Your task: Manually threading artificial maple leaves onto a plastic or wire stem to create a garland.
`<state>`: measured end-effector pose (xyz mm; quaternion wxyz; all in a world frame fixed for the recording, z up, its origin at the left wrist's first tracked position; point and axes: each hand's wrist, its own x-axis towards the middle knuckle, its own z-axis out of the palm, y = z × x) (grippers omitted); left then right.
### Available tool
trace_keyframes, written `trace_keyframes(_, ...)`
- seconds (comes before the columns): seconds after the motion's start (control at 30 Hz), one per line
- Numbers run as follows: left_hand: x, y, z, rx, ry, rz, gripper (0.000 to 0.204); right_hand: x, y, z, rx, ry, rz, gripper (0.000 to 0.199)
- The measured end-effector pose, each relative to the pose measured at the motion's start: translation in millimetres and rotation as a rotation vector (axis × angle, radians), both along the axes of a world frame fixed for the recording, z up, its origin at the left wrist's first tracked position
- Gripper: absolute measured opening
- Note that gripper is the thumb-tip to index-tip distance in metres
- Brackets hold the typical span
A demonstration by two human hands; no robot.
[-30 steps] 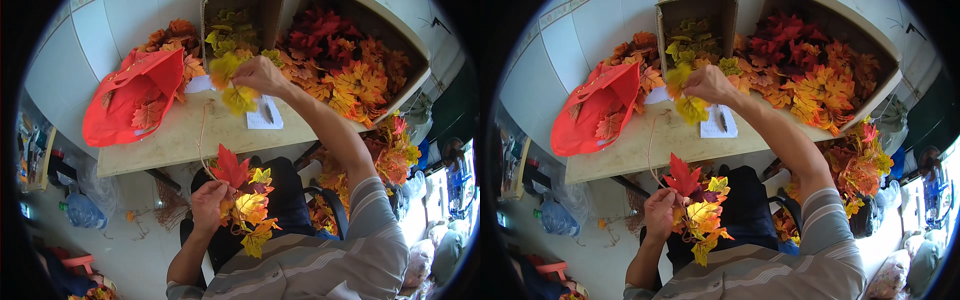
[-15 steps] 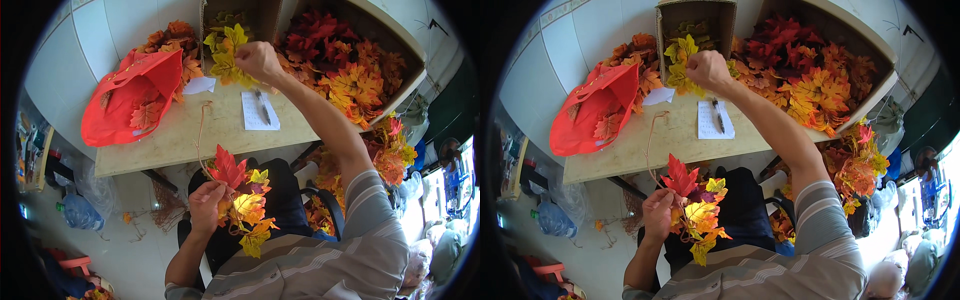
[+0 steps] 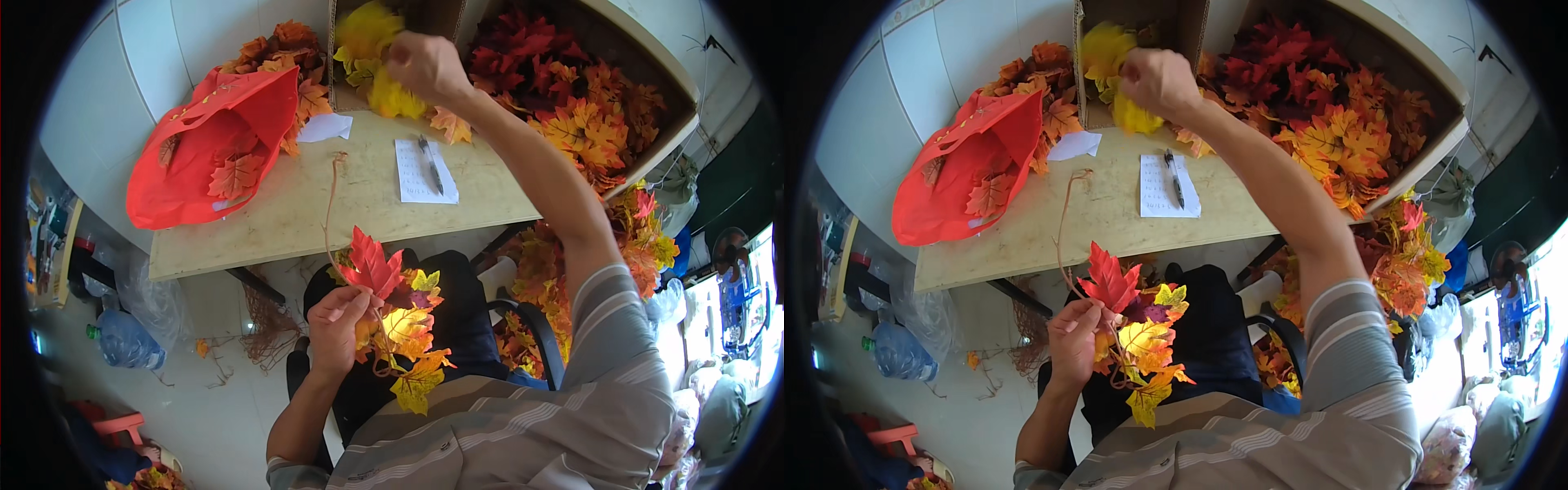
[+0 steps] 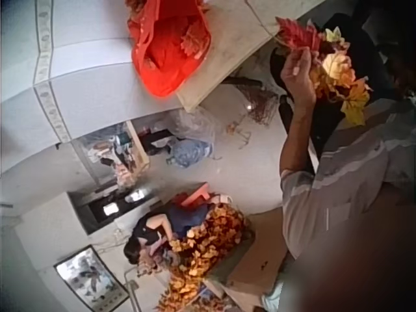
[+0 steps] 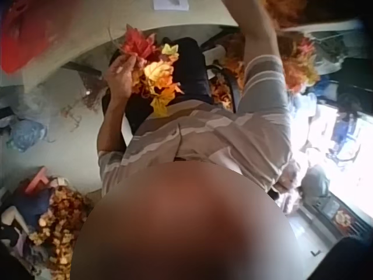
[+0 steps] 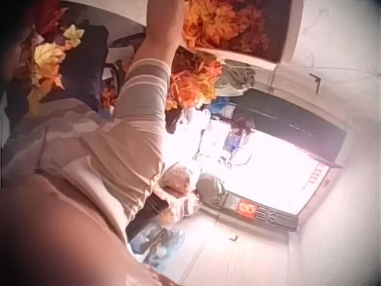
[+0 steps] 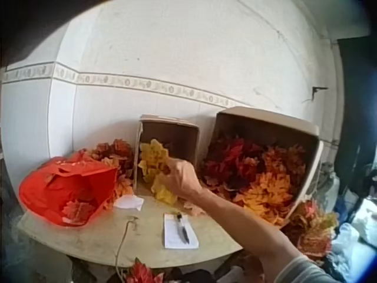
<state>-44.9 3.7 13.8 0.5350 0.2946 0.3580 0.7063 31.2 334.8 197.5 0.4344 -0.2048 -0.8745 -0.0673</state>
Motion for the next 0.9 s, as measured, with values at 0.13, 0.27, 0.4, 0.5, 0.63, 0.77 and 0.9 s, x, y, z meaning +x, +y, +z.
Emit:
trace_keyframes(0.13,0.1,-3.1,2.2,-0.003,0.015,0.01,0.011,4.4,0.6,-14.5,-0.034,-0.321,0.037,0.013)
trace_keyframes(0.27,0.3,-1.3,1.8,-0.011,0.004,0.022,0.011,8.8,2.1,-11.9,-0.152,-0.17,0.103,0.022)
trace_keyframes(0.4,-0.1,-1.4,3.2,-0.006,0.002,0.015,0.012,4.0,-1.2,-14.1,-0.22,-0.177,0.105,0.023)
trace_keyframes(0.5,-0.2,-1.5,-2.9,0.001,0.001,0.02,0.012,0.7,-1.8,-14.9,-0.322,-0.107,0.041,0.024)
trace_keyframes(0.63,0.2,-1.6,-0.3,-0.009,0.005,0.019,0.012,3.5,-2.3,-19.5,-0.362,-0.142,0.043,0.026)
trace_keyframes(0.77,0.0,-1.1,-1.0,-0.013,0.006,0.017,0.012,4.1,-5.3,-21.6,-0.297,-0.137,0.034,0.025)
trace_keyframes(0.9,-0.5,-2.0,-3.4,-0.02,0.003,0.035,0.012,5.4,-17.7,-11.8,-0.482,-0.085,0.063,0.028)
